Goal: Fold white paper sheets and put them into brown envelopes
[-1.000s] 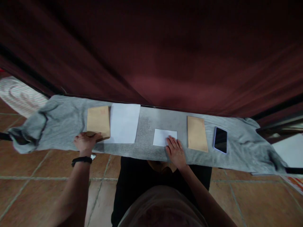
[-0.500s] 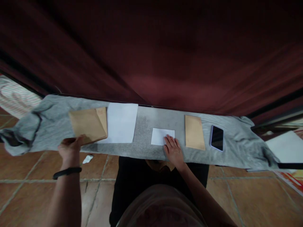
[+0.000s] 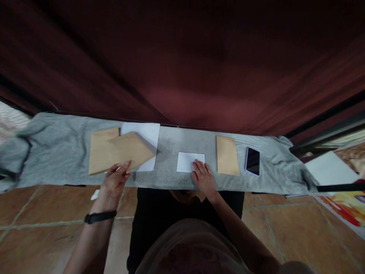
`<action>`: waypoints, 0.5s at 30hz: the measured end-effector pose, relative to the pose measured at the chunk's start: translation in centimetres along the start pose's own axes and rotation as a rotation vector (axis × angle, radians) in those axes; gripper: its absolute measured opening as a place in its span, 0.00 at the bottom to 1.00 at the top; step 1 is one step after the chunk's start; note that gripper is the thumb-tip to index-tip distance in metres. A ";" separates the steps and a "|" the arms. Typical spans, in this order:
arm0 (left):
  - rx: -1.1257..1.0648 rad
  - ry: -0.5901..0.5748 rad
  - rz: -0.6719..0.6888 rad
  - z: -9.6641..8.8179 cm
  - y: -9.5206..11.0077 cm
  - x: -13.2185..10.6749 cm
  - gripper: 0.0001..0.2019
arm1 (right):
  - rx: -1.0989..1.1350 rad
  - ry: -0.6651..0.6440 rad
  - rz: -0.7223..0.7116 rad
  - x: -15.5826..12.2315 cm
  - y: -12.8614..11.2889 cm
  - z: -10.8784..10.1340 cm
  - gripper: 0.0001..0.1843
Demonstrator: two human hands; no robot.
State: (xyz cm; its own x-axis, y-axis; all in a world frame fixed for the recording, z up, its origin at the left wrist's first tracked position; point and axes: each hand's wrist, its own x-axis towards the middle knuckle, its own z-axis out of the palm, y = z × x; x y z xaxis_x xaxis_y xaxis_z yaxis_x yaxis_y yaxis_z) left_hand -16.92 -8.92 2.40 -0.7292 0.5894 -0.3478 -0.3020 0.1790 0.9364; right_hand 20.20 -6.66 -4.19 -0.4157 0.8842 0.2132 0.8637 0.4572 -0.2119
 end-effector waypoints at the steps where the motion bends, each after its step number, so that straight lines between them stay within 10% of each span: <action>1: -0.031 -0.047 -0.041 0.9 -0.7 -0.5 0.19 | 0.002 0.001 0.001 0.0 0.0 0.0 0.26; 15: -0.295 -0.021 -0.183 5.7 -3.2 -3.8 0.21 | 0.027 0.028 -0.007 -0.1 0.2 0.4 0.26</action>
State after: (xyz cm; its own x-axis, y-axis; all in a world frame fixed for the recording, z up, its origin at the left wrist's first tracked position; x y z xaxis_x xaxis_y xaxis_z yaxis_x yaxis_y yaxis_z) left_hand -9.72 -7.23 1.03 -0.6347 0.5854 -0.5045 -0.5932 0.0493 0.8035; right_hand 20.28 -6.61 -4.65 -0.4132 0.8782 0.2409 0.8529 0.4659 -0.2356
